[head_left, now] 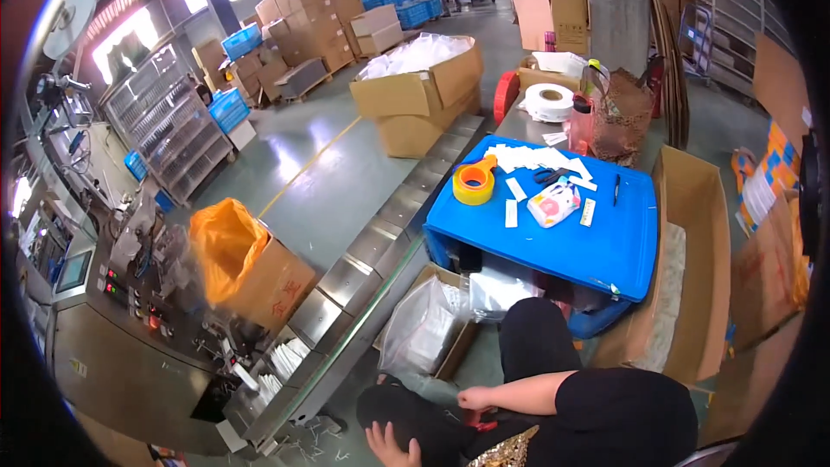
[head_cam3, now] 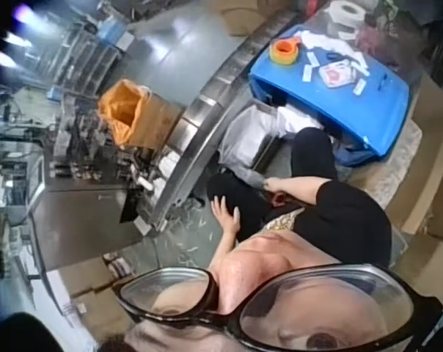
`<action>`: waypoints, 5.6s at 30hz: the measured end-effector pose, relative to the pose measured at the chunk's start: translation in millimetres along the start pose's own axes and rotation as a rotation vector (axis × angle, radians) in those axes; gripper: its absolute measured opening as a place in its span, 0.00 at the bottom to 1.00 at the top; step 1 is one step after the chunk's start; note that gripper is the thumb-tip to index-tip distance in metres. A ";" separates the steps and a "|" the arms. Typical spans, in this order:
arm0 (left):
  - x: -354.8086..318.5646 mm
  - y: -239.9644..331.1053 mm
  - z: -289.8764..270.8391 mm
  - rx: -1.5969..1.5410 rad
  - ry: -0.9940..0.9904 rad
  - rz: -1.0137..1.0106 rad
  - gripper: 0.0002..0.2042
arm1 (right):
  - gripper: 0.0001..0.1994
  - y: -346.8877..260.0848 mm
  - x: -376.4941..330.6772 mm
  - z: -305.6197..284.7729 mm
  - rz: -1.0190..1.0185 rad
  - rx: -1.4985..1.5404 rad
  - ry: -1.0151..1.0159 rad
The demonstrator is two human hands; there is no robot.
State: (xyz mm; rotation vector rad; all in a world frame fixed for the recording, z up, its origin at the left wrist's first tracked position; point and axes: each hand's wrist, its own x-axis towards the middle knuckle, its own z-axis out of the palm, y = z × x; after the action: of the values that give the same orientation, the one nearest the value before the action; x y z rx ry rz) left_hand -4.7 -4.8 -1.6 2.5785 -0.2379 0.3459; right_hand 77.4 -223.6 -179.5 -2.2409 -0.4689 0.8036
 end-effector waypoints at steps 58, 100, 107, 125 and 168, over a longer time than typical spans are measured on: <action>-0.2 0.6 -6.4 -0.044 0.058 0.007 0.23 | 0.10 -0.1 -9.0 1.6 0.080 -0.036 -0.125; -10.0 -11.2 -2.1 -0.033 0.005 -0.073 0.28 | 0.13 -43.8 -26.2 -19.8 -0.001 -0.059 0.051; 7.6 1.5 -9.7 -0.044 -0.031 -0.179 0.27 | 0.08 -96.4 -48.3 -125.7 -0.188 0.579 0.609; 122.4 -30.8 35.4 0.207 -0.618 -0.191 0.25 | 0.18 -39.0 -35.8 -214.5 0.022 -0.408 0.520; -229.0 73.5 -475.7 -0.377 1.479 -1.430 0.08 | 0.20 -1014.8 106.7 -125.9 -1.352 -0.450 0.447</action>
State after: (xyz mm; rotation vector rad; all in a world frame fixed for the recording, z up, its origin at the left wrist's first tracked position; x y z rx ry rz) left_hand -333.8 203.7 362.1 1.0348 1.6618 1.2054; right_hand 142.7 470.5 576.2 -1.7406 -1.7383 -0.5299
